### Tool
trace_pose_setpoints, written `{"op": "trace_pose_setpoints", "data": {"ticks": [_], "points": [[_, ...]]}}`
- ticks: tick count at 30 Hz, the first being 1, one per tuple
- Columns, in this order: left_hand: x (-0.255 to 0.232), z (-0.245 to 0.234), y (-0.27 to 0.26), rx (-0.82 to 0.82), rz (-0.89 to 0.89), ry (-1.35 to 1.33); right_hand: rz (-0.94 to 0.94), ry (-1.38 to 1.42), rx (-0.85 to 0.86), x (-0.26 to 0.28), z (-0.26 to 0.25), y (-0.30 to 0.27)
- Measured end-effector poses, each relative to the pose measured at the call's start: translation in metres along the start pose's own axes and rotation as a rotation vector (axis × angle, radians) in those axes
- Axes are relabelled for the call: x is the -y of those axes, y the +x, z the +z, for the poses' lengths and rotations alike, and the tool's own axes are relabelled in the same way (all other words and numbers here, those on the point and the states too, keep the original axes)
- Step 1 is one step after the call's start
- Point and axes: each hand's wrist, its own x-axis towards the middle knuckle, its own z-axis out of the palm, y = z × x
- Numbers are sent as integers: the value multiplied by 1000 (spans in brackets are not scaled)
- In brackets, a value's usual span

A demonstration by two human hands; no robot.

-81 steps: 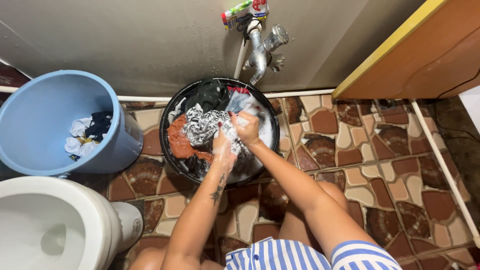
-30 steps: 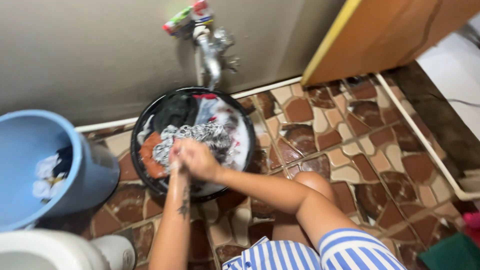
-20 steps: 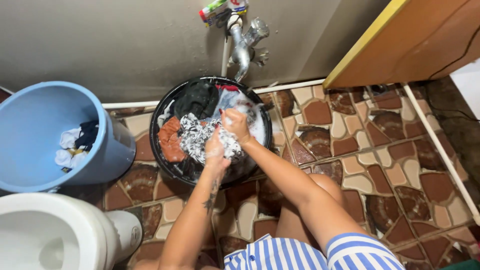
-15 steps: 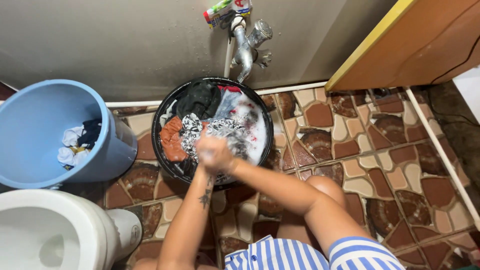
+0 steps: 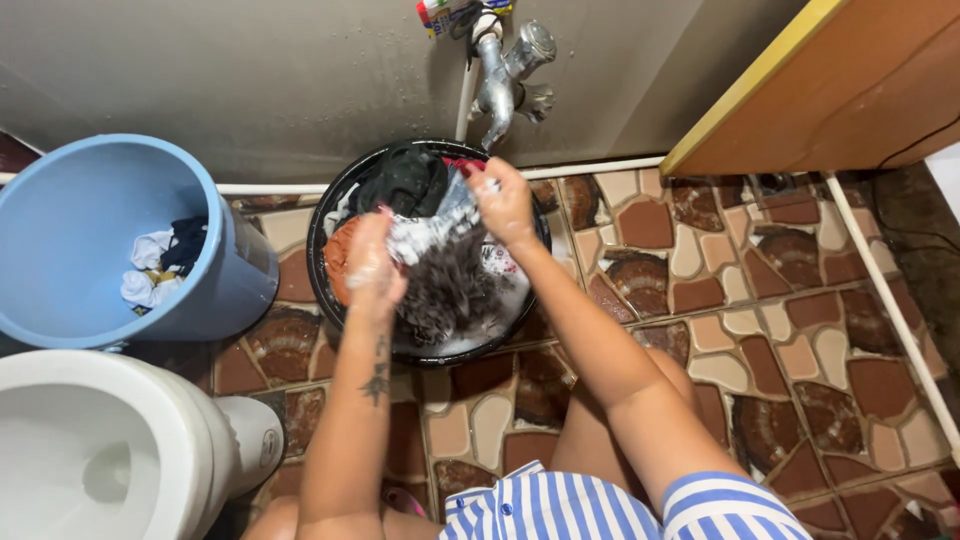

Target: The person washes clothes by hand, scrubbing and wringing garments in a basin of soapy water and placing them into an adjacent bucket.

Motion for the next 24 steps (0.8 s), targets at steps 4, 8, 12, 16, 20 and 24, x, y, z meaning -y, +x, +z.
{"op": "trace_pose_setpoints", "data": {"ticks": [4, 8, 12, 16, 20, 24], "points": [[-19, -17, 13, -4, 379, 223, -228, 160, 168, -16, -6, 13], [2, -42, 26, -191, 786, 1068, -294, -97, 208, -62, 2, -2], [60, -48, 20, -85, 45, 1615, -95, -226, 317, -92, 0, -16], [124, -65, 12, -12, 157, 2032, -57, -262, 514, -89, 1, -20], [138, -100, 56, -52, 137, 1980, 84, -307, 866, -67, -3, -25], [87, -69, 67, 127, -258, 423, 5, -269, 874, -53, 8, -41]]}}
